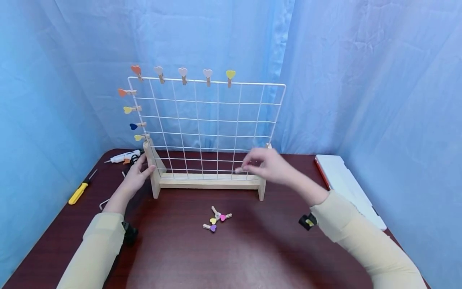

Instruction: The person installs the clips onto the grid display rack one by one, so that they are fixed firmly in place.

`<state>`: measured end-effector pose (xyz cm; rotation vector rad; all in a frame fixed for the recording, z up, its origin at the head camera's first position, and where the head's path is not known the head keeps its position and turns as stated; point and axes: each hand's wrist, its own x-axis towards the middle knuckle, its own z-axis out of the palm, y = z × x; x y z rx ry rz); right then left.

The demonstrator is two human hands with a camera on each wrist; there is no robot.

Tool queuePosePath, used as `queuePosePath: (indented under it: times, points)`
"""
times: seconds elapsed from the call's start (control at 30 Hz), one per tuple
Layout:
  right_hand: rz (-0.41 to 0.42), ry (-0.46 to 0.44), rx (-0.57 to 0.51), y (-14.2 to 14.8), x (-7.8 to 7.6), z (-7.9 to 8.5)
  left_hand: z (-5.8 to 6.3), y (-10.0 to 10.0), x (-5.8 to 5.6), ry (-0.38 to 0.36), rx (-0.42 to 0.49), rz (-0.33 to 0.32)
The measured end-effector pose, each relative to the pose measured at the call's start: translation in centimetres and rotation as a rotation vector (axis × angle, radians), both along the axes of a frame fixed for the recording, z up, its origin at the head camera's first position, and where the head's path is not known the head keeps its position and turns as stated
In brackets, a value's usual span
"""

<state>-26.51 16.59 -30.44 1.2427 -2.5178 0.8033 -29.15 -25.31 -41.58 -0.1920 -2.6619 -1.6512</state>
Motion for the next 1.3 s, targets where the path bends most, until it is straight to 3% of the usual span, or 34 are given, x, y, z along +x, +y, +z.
queuePosePath:
  times: [0.27, 0.5, 0.63, 0.73, 0.9, 1.1, 1.3]
  points:
    - [-0.054, 0.120, -0.222, 0.0, -0.1, 8.9, 0.1, 0.1, 0.1, 0.005, -0.001, -0.001]
    - [-0.133, 0.164, -0.429, -0.8, 1.6, 15.3, 0.0, 0.0, 0.4, 0.001, 0.008, 0.002]
    - [-0.231, 0.244, -0.413, -0.8, 1.5, 17.8, 0.0, -0.1, 0.3, 0.018, 0.004, -0.012]
    - [-0.292, 0.325, -0.300, -0.2, -0.1, 18.8, 0.0, 0.0, 0.3, 0.020, -0.003, -0.012]
    - [-0.294, 0.414, -0.102, 0.6, -2.3, 19.7, -0.1, 0.1, 0.1, 0.013, -0.013, -0.002]
    - [-0.272, 0.455, 0.008, 0.7, -3.7, 19.9, -0.2, 0.1, 0.1, 0.000, 0.012, -0.014]
    - [-0.213, 0.475, 0.065, 0.3, -4.6, 19.7, 0.8, 0.6, 0.9, -0.023, 0.033, -0.015]
